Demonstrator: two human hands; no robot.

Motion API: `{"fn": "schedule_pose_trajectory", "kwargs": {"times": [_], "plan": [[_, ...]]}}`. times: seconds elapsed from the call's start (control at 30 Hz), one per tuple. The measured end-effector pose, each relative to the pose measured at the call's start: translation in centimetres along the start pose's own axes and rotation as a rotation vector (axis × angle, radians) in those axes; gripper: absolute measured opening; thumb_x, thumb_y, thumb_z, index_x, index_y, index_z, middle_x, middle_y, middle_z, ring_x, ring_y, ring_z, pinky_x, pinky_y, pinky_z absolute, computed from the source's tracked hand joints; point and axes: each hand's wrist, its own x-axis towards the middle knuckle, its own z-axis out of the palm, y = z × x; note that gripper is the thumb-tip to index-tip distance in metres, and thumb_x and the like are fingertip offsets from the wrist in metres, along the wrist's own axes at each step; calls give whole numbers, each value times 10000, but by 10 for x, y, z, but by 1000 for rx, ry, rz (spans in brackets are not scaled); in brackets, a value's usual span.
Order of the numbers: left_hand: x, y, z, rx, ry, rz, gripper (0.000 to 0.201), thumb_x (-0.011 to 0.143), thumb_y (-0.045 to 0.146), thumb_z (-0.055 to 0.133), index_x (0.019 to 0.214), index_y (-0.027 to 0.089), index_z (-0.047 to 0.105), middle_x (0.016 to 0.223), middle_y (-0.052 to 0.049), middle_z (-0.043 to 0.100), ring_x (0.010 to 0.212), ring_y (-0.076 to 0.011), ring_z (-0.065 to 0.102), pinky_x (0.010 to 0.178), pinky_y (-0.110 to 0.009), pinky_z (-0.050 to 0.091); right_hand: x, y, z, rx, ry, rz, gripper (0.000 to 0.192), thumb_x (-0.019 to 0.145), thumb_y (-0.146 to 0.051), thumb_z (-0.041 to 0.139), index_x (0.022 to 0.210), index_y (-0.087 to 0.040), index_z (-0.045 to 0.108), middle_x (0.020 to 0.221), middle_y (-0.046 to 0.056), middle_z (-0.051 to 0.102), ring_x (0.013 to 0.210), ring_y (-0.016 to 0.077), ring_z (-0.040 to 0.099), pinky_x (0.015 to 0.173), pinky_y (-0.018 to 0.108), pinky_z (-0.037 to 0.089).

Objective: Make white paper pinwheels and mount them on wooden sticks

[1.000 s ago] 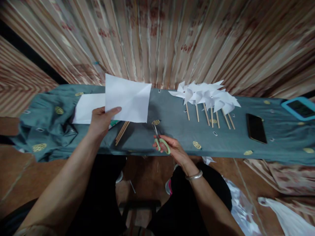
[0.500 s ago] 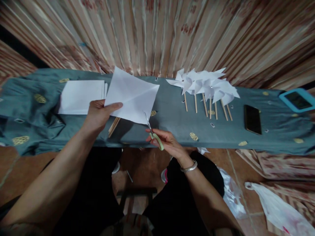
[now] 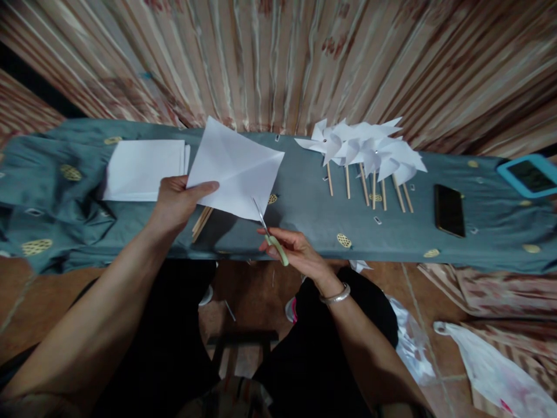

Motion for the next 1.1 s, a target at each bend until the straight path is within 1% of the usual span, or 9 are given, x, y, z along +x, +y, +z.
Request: {"fn": "schedule_pose_trajectory", "kwargs": {"times": [0.13,0.3,0.43,0.67,0.93,1.1], "plan": [[1,-2,0,27,18,-11,211,576,278,809,698,124,731,661,-44,669,679,-209,644,597,-298,524,0,0,0,24,0,15,511,744,-470,785,1186,-226,702,883,26,711,756,134,600,684,270,502],[4,-5,-2,63,-8,6,257,552,336,812,687,138,718,616,-3,648,597,-149,591,539,-250,492,1,4,-1,18,-3,8,518,753,-423,792,1208,-200,685,828,20,679,735,126,587,648,265,503],[5,-8,-4,81,-22,8,267,546,339,806,690,130,723,600,11,635,571,-124,571,543,-232,476,0,8,-2,-28,-6,1,498,778,-400,778,1219,-193,677,795,6,665,713,111,579,654,255,506],[3,-7,-4,74,-20,-3,288,546,345,808,714,119,747,608,9,650,541,-115,561,540,-237,464,1,13,-3,-39,44,30,473,757,-386,796,1189,-220,701,773,-6,668,688,104,579,642,244,501],[2,-5,-4,62,-25,1,261,554,331,800,706,124,752,612,6,658,534,-105,551,504,-222,431,2,15,-2,3,79,60,469,708,-362,831,1140,-213,727,705,-43,594,615,70,493,579,224,437],[1,-6,-3,68,-32,-6,266,554,350,802,661,116,736,578,6,632,522,-113,544,486,-222,418,3,14,-2,-4,79,67,495,694,-404,836,1138,-211,729,709,-33,619,623,80,518,576,226,447]]}}
